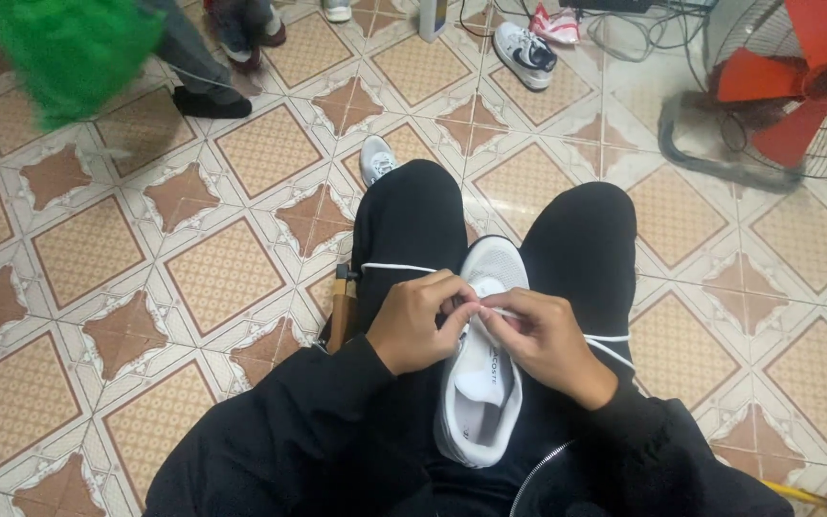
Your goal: Threading a white shoelace through the eyelets of a white and black sneaker.
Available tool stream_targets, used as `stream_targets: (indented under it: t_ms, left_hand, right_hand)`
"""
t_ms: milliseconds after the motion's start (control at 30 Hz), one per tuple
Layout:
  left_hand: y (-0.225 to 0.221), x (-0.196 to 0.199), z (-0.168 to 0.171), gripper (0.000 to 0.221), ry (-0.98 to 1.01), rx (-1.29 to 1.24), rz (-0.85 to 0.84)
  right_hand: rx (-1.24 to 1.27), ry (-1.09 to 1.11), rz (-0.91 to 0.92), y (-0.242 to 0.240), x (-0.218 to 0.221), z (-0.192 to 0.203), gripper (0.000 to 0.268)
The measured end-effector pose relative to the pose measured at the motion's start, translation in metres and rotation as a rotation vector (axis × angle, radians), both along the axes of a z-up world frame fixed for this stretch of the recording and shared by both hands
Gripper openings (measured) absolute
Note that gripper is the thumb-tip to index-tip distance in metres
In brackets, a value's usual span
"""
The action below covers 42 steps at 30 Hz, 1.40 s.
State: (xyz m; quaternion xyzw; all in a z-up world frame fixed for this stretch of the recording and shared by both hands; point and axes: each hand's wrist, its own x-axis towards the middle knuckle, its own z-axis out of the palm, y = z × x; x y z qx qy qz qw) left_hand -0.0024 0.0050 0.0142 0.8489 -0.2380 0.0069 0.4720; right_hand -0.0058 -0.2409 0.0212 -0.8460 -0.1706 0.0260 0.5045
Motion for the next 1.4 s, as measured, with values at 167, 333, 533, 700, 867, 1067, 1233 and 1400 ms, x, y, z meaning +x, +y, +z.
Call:
stream_targets:
  t_ms: [167, 333, 533, 700, 867, 1067, 1233, 1400]
  left_hand:
    - [-0.001, -0.003, 0.007, 0.017, 0.08, 0.022, 0.067]
    - [-0.008, -0.005, 0.019, 0.049, 0.303, 0.081, 0.154]
    - [-0.012, -0.003, 0.012, 0.04, 0.408, 0.057, 0.203]
    - [-0.012, -0.001, 0.004, 0.022, 0.413, 0.031, 0.204]
    - [-0.008, 0.002, -0.007, 0.019, 0.428, -0.034, 0.163]
    - [-0.002, 0.007, -0.018, 0.02, 0.531, -0.105, 0.096]
    - [0.005, 0.009, -0.026, 0.024, 0.574, -0.146, 0.042]
    - [0.006, 0.009, -0.026, 0.027, 0.595, -0.162, 0.01]
  right_hand:
    - [0.008, -0.016, -0.028, -0.006, 0.003, -0.009, 0.011]
    - [-0.06, -0.014, -0.06, -0.009, 0.006, -0.013, 0.011]
    - [-0.14, -0.025, 0.013, -0.005, 0.005, -0.011, 0.012]
    - [-0.145, -0.023, 0.046, 0.002, 0.006, -0.001, 0.013]
    - [-0.163, -0.077, 0.054, 0.005, 0.005, -0.007, 0.013]
    - [-0.208, -0.141, 0.056, 0.005, 0.005, -0.016, 0.012]
    - [-0.214, -0.149, 0.043, 0.007, 0.004, -0.015, 0.012]
    - [-0.207, -0.175, 0.005, 0.009, 0.002, -0.022, 0.013]
